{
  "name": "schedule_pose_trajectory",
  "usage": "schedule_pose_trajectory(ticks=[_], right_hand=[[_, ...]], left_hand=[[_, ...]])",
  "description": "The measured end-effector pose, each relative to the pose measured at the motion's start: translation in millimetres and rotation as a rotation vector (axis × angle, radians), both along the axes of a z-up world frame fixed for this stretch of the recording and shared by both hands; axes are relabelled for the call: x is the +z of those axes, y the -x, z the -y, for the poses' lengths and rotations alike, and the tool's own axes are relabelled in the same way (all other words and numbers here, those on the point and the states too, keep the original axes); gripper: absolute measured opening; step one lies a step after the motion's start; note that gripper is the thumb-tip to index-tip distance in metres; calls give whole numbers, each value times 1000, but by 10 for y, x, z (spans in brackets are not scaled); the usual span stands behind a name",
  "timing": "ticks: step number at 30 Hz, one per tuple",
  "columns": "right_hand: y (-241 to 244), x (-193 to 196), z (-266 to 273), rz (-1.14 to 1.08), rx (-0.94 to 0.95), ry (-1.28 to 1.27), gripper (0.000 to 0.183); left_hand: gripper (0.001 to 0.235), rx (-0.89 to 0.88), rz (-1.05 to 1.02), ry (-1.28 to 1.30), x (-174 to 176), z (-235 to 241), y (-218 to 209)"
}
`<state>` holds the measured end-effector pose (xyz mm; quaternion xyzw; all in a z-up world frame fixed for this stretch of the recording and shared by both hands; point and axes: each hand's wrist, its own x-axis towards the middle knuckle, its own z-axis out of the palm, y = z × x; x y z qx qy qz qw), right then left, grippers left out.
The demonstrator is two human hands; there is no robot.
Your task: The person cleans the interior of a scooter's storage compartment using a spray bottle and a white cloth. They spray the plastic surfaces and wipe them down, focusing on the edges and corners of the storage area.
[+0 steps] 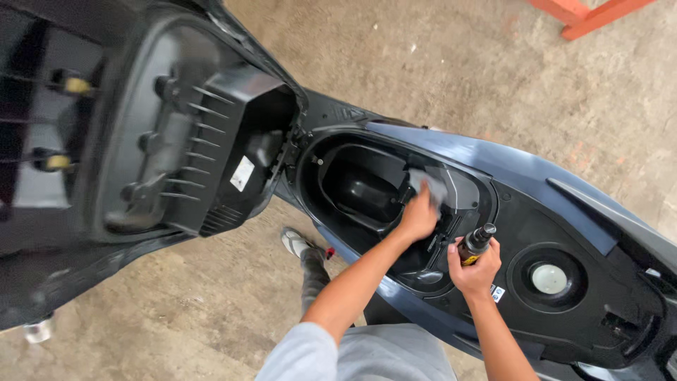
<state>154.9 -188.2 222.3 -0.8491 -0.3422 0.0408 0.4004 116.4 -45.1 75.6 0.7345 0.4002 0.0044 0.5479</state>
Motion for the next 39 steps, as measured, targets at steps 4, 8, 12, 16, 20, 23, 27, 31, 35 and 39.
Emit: schedule_pose_trajectory(ticks=[4, 8, 12, 16, 20, 23, 27, 31, 35, 39], right_hand=[[-24, -74, 50, 16, 22, 4, 16], [16, -77, 58, 19, 6, 12, 18], [-10, -28, 58, 42, 6, 9, 21], [20, 59, 18, 9, -13, -3, 26], [20, 116, 10, 7, -11, -15, 23], [34, 129, 8, 19, -9, -20, 25], [44, 121, 43, 17, -6, -48, 26], [47, 79, 42, 17, -24, -41, 27], [72, 66, 52, 5, -54, -76, 31], [58, 63, 61, 28, -42, -107, 33]], left_hand=[[47, -297, 95, -100, 118, 110, 700], [41, -654, -262, -98, 560, 53, 1316], [31, -832, -374, -209, 768, -388, 1528], [34, -760, -382, -340, 876, -760, 1661], [41, -888, -397, -201, 1072, -310, 1494], [49, -772, -152, -294, 1322, 325, 1393], [59, -653, 173, -532, 1477, 624, 1443], [55, -690, 230, -548, 1498, 391, 1718], [37, -718, 18, -523, 1450, -235, 2018], [18, -617, -205, -655, 1269, -816, 2167]])
